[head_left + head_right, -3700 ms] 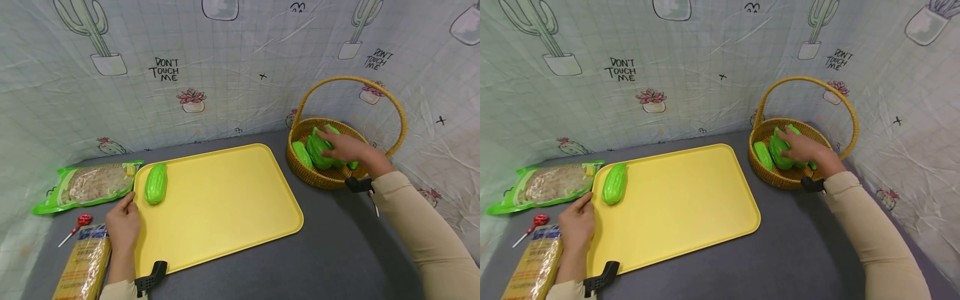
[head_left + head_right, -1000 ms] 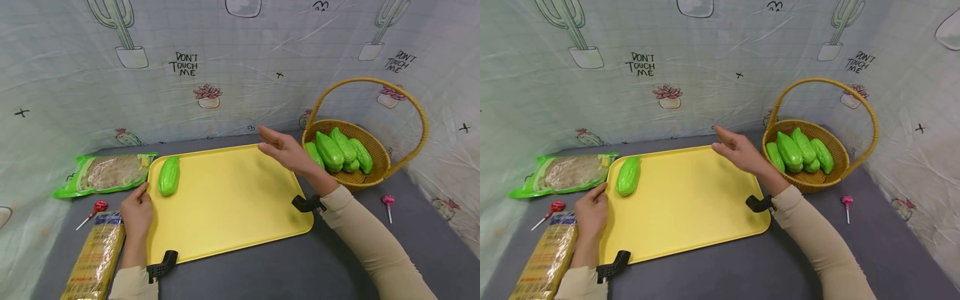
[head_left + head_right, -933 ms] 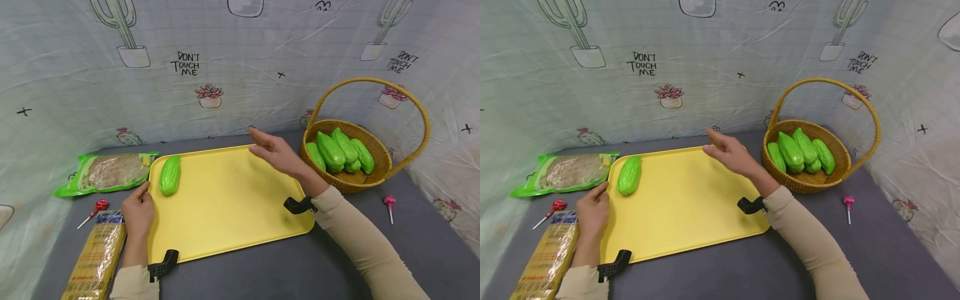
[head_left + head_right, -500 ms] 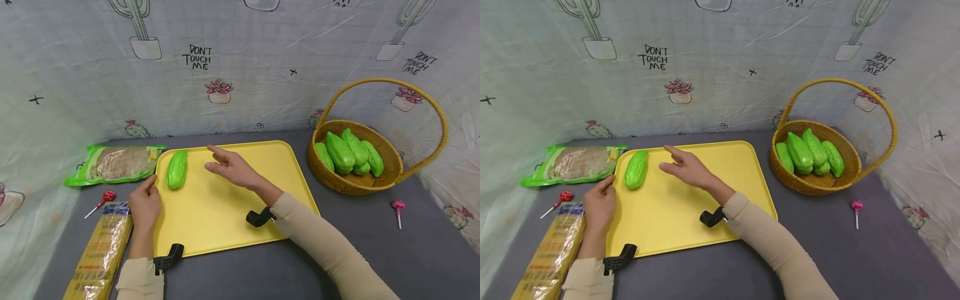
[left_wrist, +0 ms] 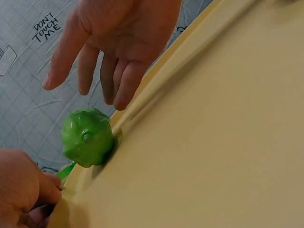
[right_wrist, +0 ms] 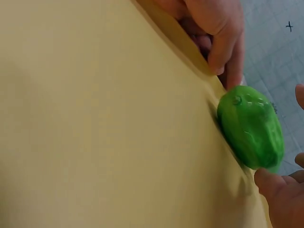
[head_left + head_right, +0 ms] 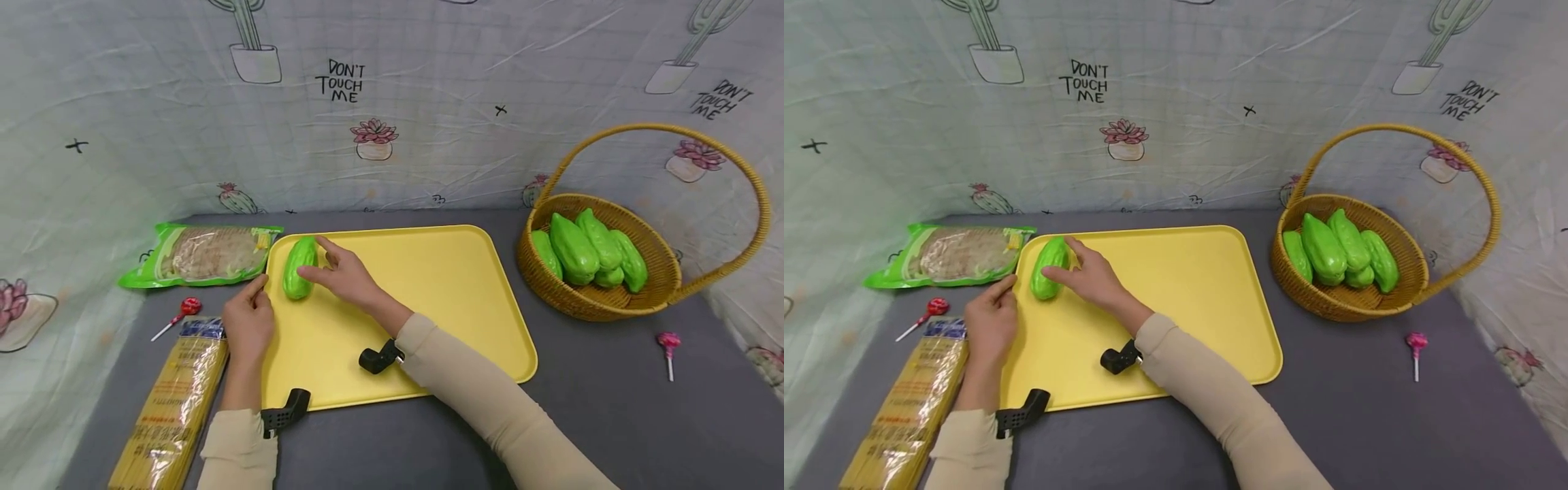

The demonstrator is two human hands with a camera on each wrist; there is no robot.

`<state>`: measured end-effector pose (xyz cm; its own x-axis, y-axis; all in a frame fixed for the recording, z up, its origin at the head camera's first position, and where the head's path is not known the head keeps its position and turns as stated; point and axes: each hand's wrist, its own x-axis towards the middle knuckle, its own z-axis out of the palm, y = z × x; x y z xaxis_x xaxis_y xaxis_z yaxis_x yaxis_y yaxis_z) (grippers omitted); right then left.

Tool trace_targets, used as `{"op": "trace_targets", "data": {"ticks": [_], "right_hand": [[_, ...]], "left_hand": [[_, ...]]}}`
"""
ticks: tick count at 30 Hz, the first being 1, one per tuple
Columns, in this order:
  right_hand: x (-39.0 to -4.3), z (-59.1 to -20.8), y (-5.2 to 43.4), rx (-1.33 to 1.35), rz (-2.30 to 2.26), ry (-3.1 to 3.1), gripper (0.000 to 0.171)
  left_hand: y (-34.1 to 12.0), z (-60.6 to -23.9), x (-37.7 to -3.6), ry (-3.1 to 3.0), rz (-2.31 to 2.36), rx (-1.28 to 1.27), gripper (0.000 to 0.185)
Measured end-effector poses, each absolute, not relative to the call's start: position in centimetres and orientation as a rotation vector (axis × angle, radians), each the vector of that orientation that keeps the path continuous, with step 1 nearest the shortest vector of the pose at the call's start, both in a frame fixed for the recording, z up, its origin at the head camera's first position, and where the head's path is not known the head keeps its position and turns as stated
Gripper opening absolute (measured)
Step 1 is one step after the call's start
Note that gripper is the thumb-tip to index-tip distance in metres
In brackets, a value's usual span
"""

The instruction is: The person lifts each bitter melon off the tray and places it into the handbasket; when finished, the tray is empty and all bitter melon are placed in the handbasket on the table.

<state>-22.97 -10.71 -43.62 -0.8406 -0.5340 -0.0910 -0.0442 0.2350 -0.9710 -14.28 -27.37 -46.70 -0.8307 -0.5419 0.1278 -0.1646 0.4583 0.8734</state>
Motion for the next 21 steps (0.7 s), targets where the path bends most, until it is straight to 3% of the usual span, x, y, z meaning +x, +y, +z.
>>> {"op": "trace_targets", "data": {"ticks": [21], "right_hand": [[-23.3,-44.3,-13.9,-0.59,-1.441,2.304,0.09]], "left_hand": [[-27.4,-46.5,-14.4,-2.35,-1.305,0.628,0.039]]}}
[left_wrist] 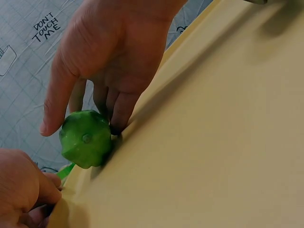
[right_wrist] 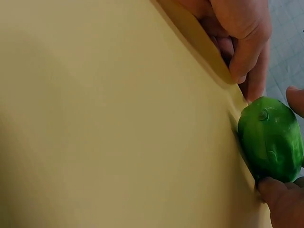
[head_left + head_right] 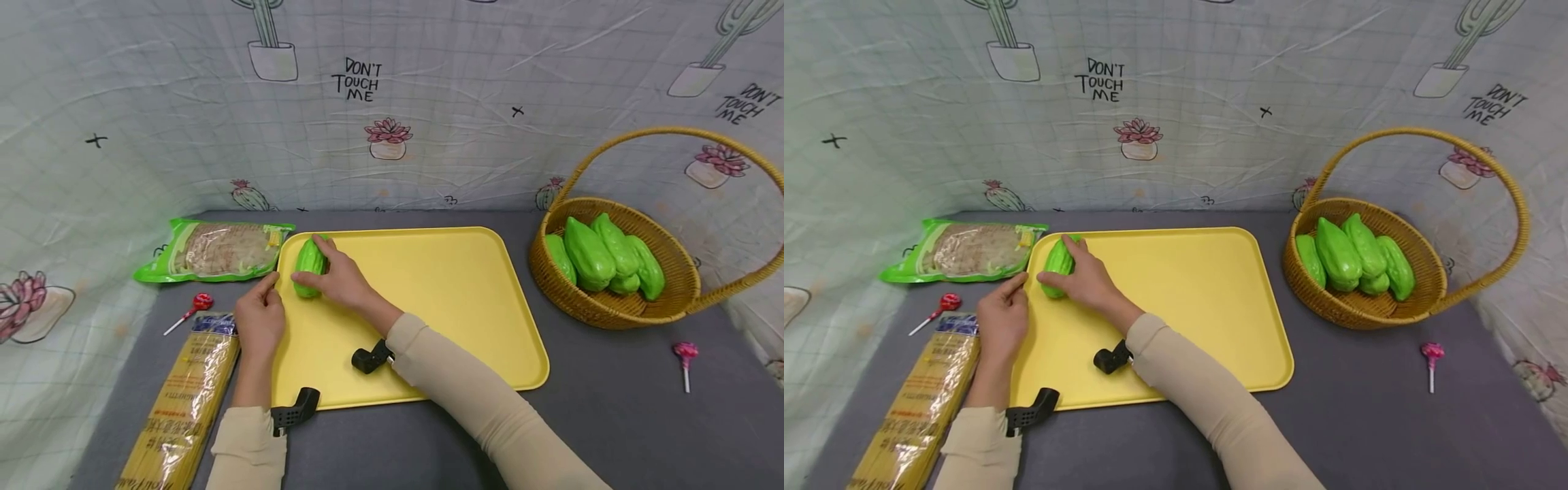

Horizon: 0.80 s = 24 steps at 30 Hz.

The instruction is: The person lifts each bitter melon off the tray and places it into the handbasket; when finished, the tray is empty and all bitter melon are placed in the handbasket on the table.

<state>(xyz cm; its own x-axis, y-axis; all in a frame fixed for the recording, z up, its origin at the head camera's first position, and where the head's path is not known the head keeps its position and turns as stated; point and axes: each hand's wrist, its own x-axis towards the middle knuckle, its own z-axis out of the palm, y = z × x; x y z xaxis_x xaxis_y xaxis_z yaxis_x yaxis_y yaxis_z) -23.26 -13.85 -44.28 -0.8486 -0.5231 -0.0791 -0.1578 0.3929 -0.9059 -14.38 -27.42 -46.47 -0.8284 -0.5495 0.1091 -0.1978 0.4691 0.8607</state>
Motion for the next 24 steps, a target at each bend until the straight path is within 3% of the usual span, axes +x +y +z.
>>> {"op": "trace_targets", "data": {"ticks": [24], "right_hand": [[-22.93,-43.66,-13.57,-0.645,-1.416,2.28,0.087]], "left_hand": [[-27.25,-46.54,-14.28,-2.367,-1.329,0.64,0.04]]}}
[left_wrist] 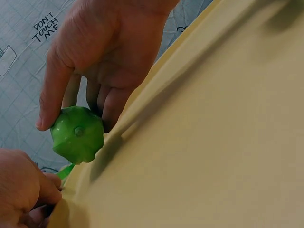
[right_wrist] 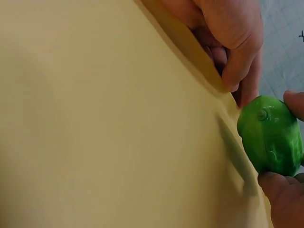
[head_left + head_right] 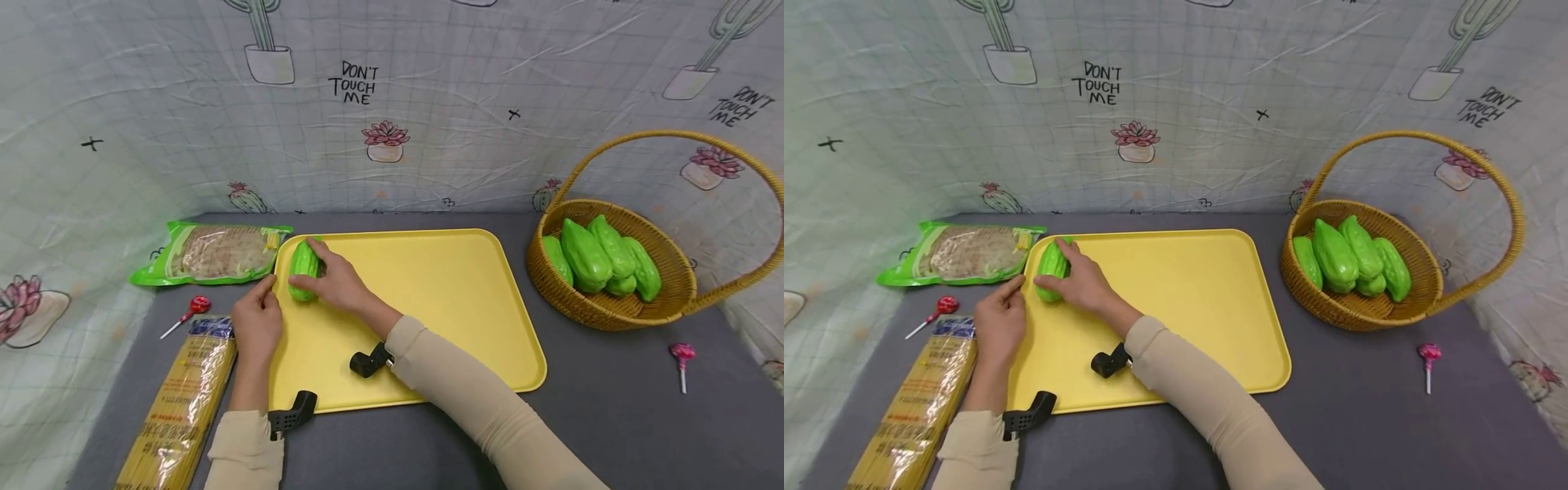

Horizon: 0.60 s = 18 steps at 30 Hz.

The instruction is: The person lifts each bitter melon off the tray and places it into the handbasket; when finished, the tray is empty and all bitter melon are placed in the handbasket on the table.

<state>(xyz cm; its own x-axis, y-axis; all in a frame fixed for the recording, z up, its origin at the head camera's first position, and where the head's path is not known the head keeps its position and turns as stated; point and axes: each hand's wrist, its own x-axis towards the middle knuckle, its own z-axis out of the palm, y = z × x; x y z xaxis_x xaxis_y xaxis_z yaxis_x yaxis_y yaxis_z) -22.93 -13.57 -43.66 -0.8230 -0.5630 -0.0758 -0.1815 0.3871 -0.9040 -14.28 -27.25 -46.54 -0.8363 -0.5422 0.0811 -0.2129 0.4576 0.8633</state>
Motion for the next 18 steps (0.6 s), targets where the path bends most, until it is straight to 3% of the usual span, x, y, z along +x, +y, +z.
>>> {"op": "trace_targets", "data": {"ticks": [18], "right_hand": [[-21.0,-41.8,-10.7,-0.727,-1.476,2.18,0.086]], "left_hand": [[-27.1,-46.5,-14.2,-2.374,-1.263,0.658,0.04]]}}
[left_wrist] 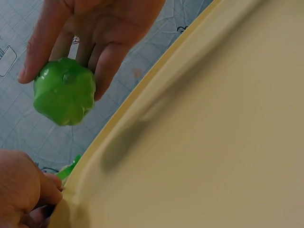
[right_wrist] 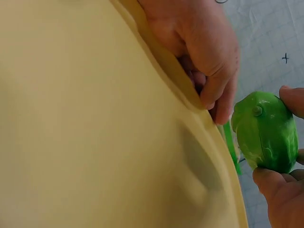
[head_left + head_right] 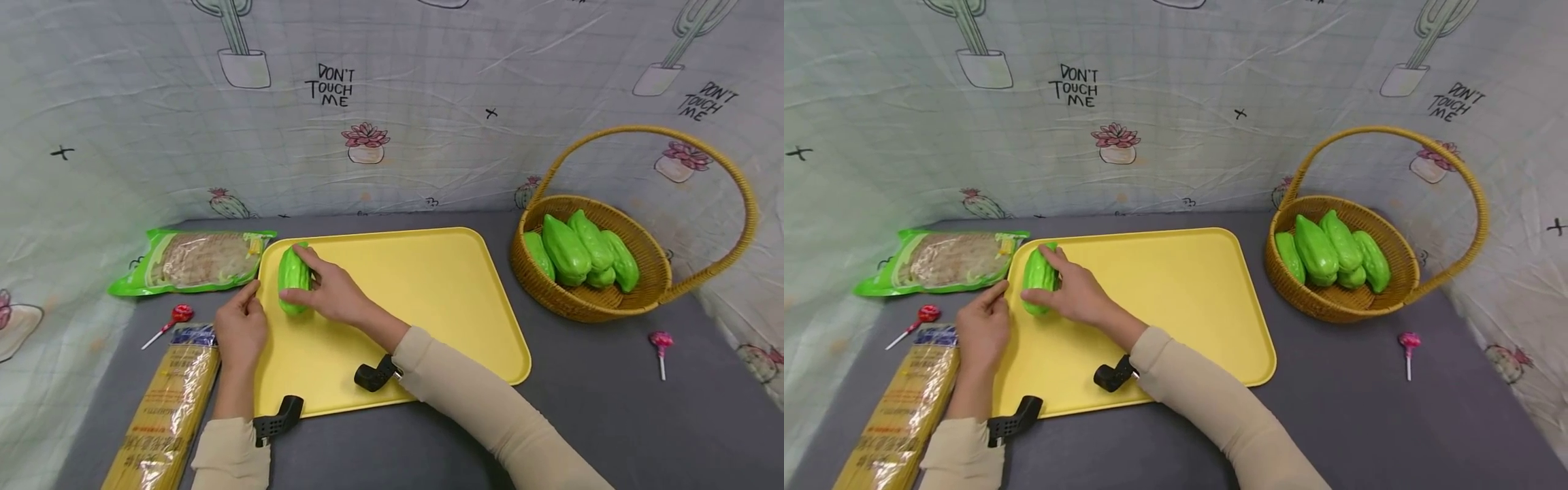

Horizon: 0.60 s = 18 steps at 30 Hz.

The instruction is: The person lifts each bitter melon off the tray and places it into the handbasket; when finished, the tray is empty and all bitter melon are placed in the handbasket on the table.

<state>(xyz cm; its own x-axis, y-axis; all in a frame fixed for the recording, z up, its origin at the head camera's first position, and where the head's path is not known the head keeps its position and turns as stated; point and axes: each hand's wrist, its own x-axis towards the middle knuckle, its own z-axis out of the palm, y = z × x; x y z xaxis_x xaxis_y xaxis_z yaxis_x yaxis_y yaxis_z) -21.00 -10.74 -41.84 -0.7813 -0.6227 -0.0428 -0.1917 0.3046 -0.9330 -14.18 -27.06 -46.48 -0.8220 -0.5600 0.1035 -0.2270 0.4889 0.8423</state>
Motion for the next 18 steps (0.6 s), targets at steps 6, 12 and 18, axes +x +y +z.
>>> {"op": "trace_targets", "data": {"ticks": [6,12,18], "right_hand": [[-20.7,-40.9,-9.2,-0.783,-1.537,2.091,0.085],[-20.2,-40.5,-7.1,-0.819,-1.522,2.068,0.085],[-19.8,-40.2,-4.9,-0.822,-1.533,2.045,0.084]], "left_hand": [[-27.1,-46.4,-14.1,-2.361,-1.264,0.646,0.04],[-26.8,-46.1,-14.1,-2.355,-1.294,0.658,0.04],[-26.8,-46.1,-14.0,-2.371,-1.334,0.689,0.041]]}}
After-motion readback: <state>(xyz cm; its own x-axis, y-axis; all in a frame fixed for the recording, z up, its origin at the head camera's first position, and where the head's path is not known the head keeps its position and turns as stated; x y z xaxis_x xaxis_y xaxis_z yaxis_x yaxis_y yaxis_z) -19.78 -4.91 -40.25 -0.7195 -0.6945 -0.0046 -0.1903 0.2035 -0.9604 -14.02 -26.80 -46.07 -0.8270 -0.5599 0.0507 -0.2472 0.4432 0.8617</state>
